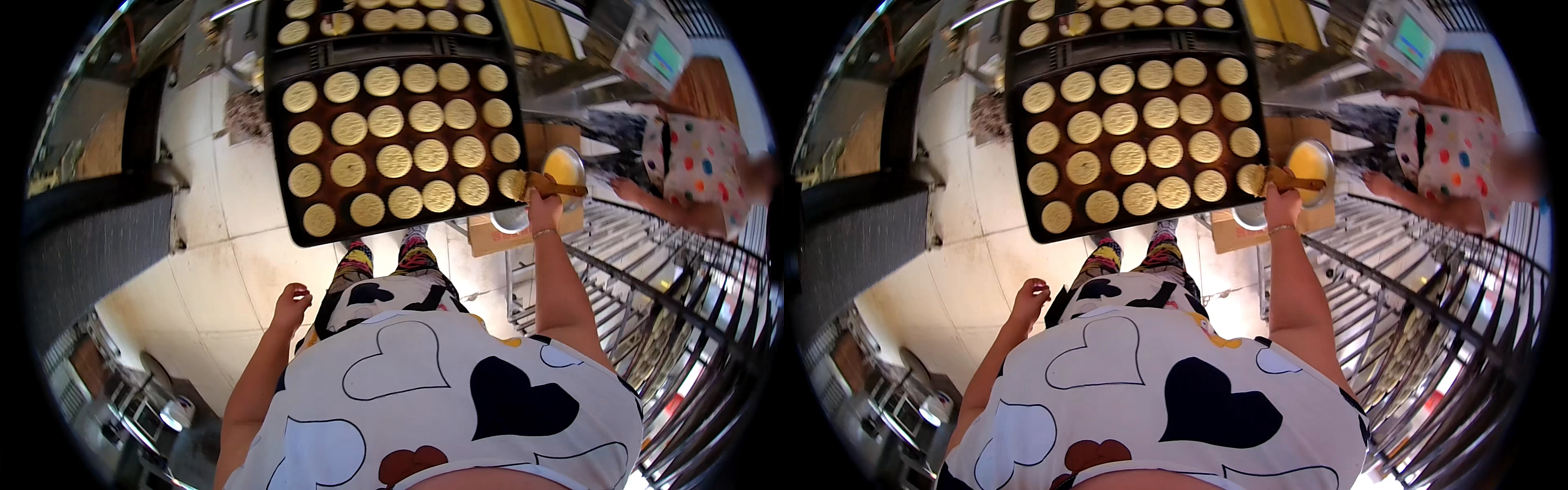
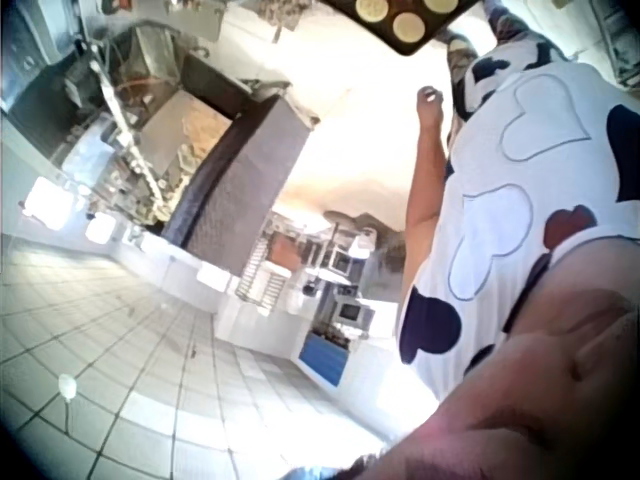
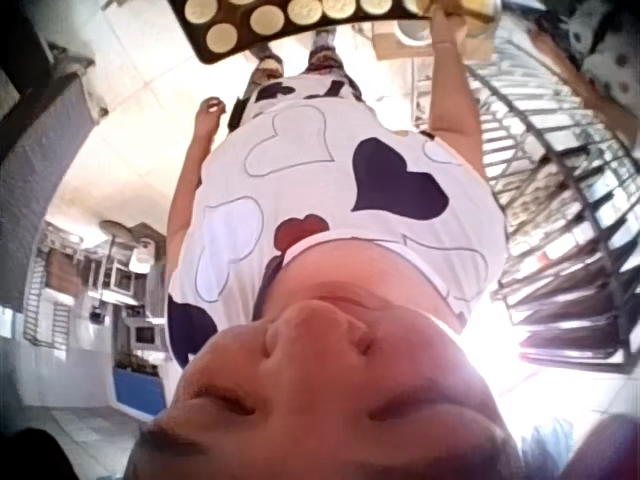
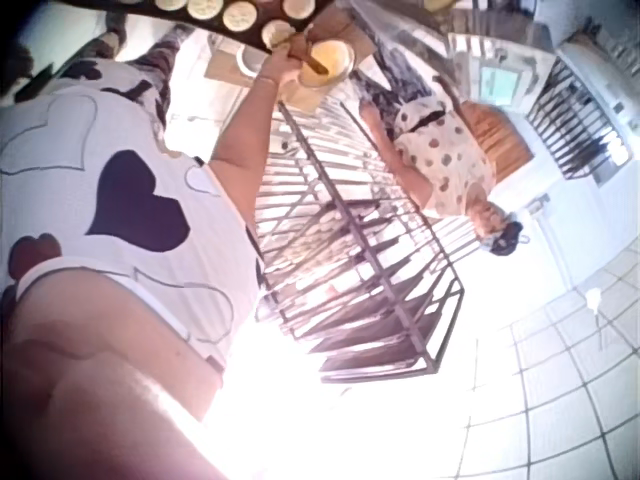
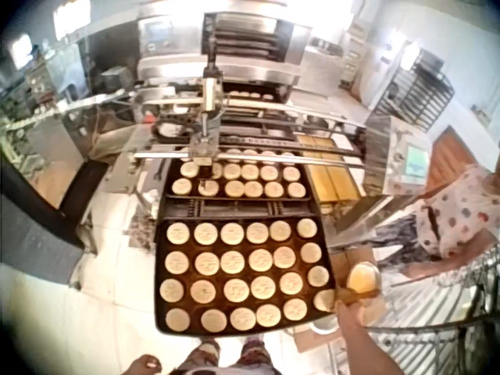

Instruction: The person brushes liquid onto small circular pastries on a baking sheet using a brush, replaces several sheets from a cooling rack into a large industrial oven, and then places the tray of pastries back onto the cooling rack.

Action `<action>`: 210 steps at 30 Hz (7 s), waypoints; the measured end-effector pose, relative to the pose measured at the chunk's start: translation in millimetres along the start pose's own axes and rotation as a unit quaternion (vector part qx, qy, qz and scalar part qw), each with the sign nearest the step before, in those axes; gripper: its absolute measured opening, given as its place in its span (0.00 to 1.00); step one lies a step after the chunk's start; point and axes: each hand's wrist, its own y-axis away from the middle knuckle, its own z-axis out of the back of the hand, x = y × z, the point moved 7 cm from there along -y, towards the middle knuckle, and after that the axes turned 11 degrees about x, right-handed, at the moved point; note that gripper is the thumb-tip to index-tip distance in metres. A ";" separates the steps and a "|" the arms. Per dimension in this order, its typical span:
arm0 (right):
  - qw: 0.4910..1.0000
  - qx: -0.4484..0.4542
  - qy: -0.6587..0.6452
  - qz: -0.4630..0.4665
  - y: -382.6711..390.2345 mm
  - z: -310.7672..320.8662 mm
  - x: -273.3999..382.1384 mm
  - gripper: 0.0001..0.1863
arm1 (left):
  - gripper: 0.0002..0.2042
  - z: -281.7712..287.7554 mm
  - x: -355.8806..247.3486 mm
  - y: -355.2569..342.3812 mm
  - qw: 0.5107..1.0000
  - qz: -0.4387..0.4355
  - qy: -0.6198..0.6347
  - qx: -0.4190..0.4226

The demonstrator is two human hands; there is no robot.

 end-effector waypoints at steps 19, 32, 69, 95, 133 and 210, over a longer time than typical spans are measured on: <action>0.673 0.528 0.316 0.411 233.0 -362.1 237.9 0.32 | 0.13 26.6 112.8 42.6 0.979 0.036 0.175 -0.095; 0.724 0.392 0.294 0.486 139.1 -396.2 302.5 0.08 | 0.12 21.0 89.6 33.0 0.976 0.029 0.199 -0.082; 0.859 0.486 0.039 0.158 0.6 -56.4 29.5 0.17 | 0.12 -126.5 -58.5 -37.4 0.999 0.026 0.014 0.040; 0.941 0.314 -0.027 0.123 3.5 13.3 -19.1 0.19 | 0.12 -178.9 -119.2 -59.3 0.990 -0.002 -0.094 0.108; 0.984 0.078 0.047 -0.153 -35.6 -13.8 -74.6 0.46 | 0.31 38.5 -144.8 -122.0 0.923 -0.160 0.329 -0.121; 0.537 -0.395 -0.739 0.100 307.6 383.1 -424.0 0.16 | 0.18 -354.4 -117.5 23.6 0.926 -0.190 -0.282 0.167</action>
